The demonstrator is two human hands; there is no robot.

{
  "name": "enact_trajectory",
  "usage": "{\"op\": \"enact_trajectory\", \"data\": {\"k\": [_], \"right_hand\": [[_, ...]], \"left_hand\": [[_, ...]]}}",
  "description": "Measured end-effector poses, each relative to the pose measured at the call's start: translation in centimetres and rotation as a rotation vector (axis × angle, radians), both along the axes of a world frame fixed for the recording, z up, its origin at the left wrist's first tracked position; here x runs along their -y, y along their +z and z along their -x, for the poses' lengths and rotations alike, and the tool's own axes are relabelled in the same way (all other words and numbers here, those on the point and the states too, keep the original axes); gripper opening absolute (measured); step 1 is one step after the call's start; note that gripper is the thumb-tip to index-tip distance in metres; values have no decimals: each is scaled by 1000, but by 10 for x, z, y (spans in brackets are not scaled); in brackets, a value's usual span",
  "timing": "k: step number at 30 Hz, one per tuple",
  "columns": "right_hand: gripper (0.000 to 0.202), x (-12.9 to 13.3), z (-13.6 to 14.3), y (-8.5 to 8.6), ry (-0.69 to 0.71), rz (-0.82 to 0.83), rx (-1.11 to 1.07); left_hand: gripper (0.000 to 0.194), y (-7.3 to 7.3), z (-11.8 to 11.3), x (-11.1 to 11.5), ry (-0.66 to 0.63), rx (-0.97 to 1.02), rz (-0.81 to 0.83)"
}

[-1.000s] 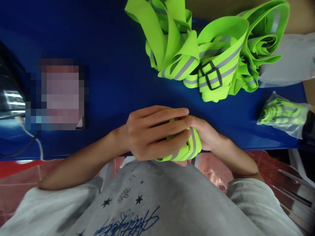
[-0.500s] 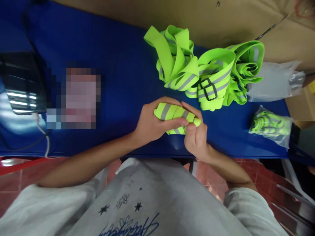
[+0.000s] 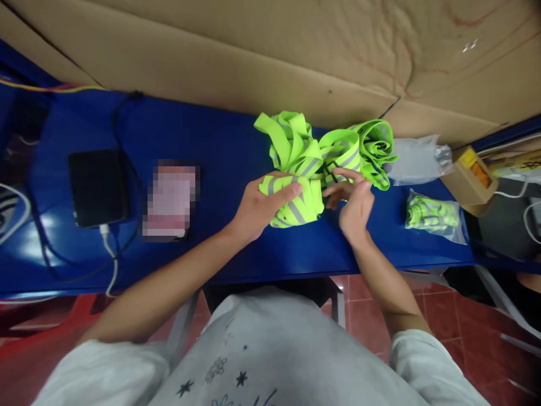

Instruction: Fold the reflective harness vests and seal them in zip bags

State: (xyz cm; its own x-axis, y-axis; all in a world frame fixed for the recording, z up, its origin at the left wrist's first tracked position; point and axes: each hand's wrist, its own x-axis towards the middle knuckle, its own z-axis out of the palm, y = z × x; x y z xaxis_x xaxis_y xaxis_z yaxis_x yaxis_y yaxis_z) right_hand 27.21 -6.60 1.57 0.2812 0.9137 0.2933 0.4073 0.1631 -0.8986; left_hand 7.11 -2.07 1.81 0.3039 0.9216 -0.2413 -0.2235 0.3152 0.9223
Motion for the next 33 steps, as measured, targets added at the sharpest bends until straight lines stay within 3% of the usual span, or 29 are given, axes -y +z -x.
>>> {"op": "enact_trajectory", "data": {"k": [3,5,7,10,13,17,22,28,33], "right_hand": [[49,-21,-24,33,-273,-211,145],[45,-36,-42,47,-517,-314,222],[42,-46,-57,49,-731,-340,277],[50,-50,-76,34,-861,-304,377],[55,-45,-105,15,-926,-168,539],[50,-39,-153,-6,-984,136,729],[44,-40,-167,-28,-850,373,815],[52,-47,-154,-34,-724,421,801],[32,-47,-162,-25,-780,347,715]], "left_hand": [[43,13,20,1,-76,-155,-167],[43,12,28,3,-119,-204,-191],[43,5,30,6,-101,-215,-137],[41,-3,29,11,-69,-205,-77],[39,0,35,15,-127,-195,-36],[41,4,49,17,-179,-156,41],[45,-5,55,13,-146,-100,179],[47,-7,45,10,-104,-65,235],[59,-9,37,12,-27,-59,192]]}}
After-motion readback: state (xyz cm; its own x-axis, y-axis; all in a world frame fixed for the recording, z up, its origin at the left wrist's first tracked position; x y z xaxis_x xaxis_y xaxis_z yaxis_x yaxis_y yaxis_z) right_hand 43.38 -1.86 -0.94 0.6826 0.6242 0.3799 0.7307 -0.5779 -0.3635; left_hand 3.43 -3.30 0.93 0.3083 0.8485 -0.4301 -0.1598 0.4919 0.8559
